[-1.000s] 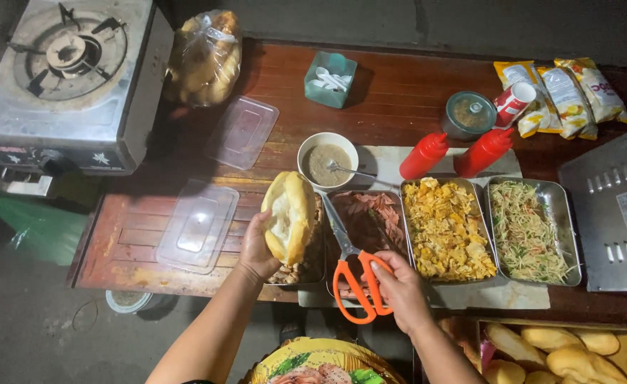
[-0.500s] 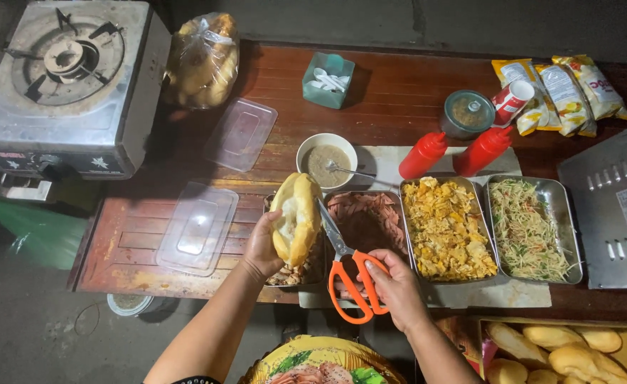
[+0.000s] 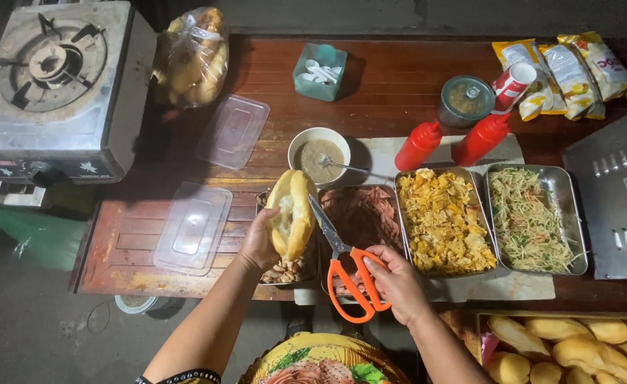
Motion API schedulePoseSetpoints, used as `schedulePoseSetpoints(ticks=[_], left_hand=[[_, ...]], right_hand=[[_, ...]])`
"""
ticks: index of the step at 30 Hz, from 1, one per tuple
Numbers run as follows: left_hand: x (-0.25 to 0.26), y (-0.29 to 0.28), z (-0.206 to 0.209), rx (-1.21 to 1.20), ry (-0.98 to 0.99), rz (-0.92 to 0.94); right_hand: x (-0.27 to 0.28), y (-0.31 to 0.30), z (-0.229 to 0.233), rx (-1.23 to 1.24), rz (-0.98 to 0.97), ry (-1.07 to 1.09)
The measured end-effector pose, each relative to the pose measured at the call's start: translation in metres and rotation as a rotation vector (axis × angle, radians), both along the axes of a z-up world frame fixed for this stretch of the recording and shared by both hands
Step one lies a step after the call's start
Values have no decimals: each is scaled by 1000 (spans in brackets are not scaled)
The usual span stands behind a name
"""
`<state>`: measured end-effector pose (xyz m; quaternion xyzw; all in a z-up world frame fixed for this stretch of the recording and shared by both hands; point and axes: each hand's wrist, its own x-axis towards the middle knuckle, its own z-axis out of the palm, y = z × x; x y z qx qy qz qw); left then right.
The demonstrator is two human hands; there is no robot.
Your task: The person prepares sandwiches by spreading sauce on sliced baguettes and adding various fillings including sliced meats, fried eggs, and shredded vegetables. They use tongs to place ingredients and scissors to cut the bread, then wrap the finished sandwiches in plastic bags.
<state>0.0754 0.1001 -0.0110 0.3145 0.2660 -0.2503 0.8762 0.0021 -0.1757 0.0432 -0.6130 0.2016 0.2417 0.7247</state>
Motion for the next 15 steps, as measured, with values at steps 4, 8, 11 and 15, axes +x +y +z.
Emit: schedulePoseSetpoints(ticks=[4,8,11,15], left_hand=[[1,-6,4,42,-17,-3],[2,-12,1,-40,4,44],[1,-14,-3,-17,-47,2],[0,-15,-2,22,25,43]], right_hand=[[3,-14,-9,10,-10,-11],[1,-24,-18,-39,-22,18],[3,-19,-16,-27,-16,-8],[3,-18,-15,-22,-30,-8]])
